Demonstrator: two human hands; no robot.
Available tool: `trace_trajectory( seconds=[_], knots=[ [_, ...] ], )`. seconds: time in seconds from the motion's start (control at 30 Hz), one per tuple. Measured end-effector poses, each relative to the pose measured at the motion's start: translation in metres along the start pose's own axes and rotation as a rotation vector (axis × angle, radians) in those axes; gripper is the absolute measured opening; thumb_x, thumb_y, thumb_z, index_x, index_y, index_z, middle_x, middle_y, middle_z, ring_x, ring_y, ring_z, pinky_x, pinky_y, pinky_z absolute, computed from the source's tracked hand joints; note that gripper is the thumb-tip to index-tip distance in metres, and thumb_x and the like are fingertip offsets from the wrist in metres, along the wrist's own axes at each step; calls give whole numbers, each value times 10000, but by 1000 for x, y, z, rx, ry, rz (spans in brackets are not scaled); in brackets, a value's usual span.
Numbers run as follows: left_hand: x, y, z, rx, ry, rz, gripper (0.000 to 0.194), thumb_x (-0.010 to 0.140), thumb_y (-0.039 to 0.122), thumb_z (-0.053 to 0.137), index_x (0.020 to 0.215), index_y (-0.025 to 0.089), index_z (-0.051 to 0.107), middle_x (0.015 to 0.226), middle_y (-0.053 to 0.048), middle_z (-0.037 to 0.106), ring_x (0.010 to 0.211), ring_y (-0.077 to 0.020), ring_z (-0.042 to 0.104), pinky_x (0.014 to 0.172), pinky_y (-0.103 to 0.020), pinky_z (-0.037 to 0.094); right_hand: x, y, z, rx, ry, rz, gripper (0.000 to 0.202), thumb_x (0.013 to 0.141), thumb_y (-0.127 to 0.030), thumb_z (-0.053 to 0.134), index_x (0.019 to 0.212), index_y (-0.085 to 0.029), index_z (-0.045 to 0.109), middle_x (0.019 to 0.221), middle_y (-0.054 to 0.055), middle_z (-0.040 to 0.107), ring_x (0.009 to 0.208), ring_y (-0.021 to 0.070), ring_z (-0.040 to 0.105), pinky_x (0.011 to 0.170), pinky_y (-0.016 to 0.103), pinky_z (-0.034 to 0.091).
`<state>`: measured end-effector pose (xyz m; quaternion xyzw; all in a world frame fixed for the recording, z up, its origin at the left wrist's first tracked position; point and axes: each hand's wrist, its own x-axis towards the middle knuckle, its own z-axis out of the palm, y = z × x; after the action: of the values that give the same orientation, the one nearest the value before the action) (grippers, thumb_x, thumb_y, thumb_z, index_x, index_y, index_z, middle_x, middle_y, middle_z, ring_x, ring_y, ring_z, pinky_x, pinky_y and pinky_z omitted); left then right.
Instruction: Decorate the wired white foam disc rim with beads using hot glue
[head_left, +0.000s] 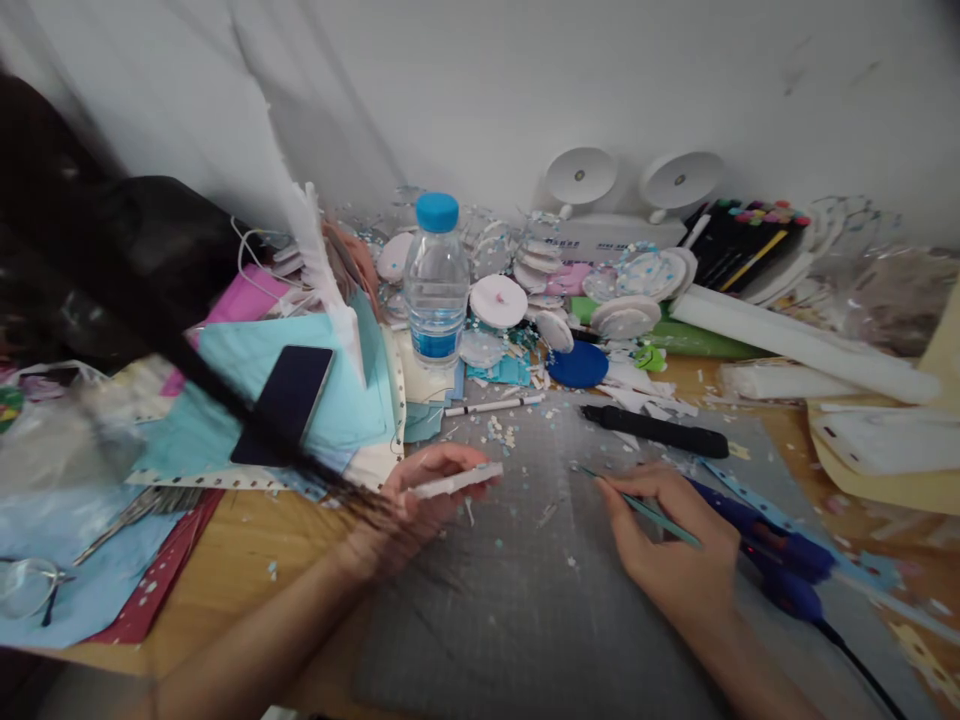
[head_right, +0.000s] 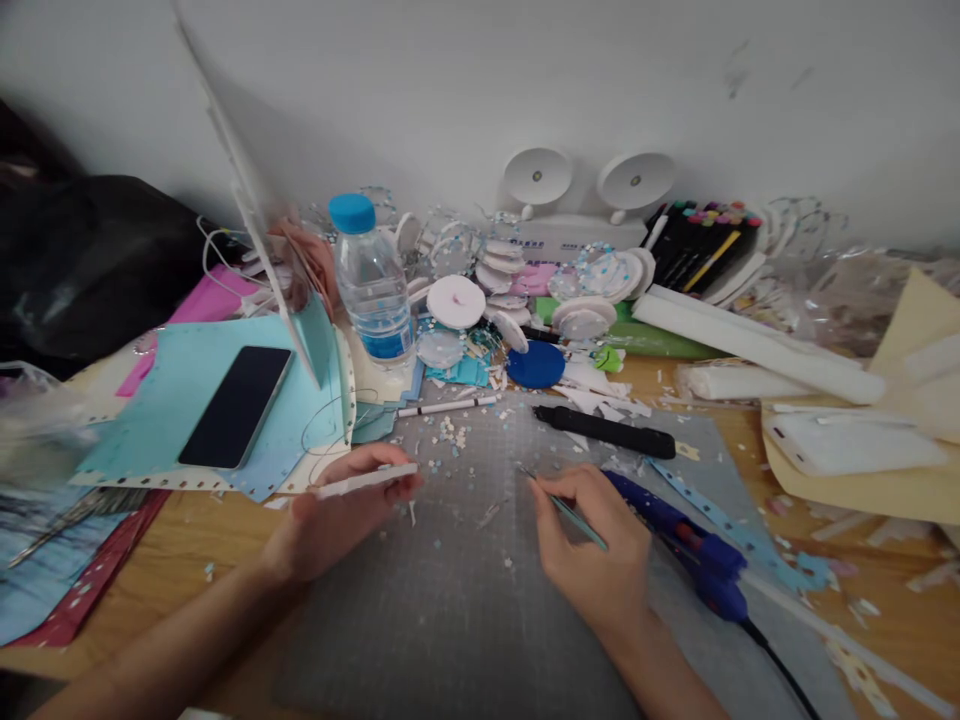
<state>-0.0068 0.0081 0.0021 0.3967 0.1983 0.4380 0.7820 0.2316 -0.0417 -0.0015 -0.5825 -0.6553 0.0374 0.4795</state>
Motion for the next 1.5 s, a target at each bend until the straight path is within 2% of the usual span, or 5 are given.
trace_trajectory(
  seconds=[0.3, 0.57, 1.07, 1.3, 1.5],
  knots=[
    [-5, 5, 1, 533, -144, 47, 708, 574, 257, 819, 1224, 219, 542, 1178, -109, 591, 1085, -287, 550, 947, -399, 406, -7, -9, -6, -49, 34, -162, 235, 726, -56, 655, 855, -250, 623, 796, 36, 690, 673, 193, 647, 589, 336, 506],
    [-2, 7, 2, 1174, -390, 159, 764, 660, 306, 737, 1349, 216, 419, 1259, -138, 565, 1171, -331, 497, 1004, -476, 375, -3, 1, 2, -73, -53, -67, 157, 775, -79, 619, 777, -232, 583, 722, 17, 634, 684, 169, 610, 651, 321, 487],
    [3, 6, 2, 1219, -612, 114, 1075, 486, 576, 795, 1394, 214, 348, 1324, -163, 522, 1229, -382, 441, 1093, -549, 173, -4, -8, 1, 117, 3, 14, 151, 757, -80, 659, 789, -221, 615, 741, 22, 648, 696, 168, 609, 627, 311, 490],
    [-5, 8, 11, 968, -207, 128, 370, 914, 449, 456, 1152, 192, 574, 1139, -114, 608, 1113, -249, 517, 996, -436, 373, -14, -18, 2, 293, -4, -88, 262, 714, 9, 648, 858, -209, 630, 765, 37, 674, 709, 177, 629, 598, 315, 510],
    [-5, -4, 17, 922, -47, 125, 150, 863, 225, 579, 947, 123, 649, 947, -111, 644, 964, -211, 582, 899, -380, 443, -20, -27, 2, 392, -112, -131, 292, 716, 27, 623, 906, -195, 623, 832, 47, 676, 726, 176, 649, 619, 327, 544]
  ],
)
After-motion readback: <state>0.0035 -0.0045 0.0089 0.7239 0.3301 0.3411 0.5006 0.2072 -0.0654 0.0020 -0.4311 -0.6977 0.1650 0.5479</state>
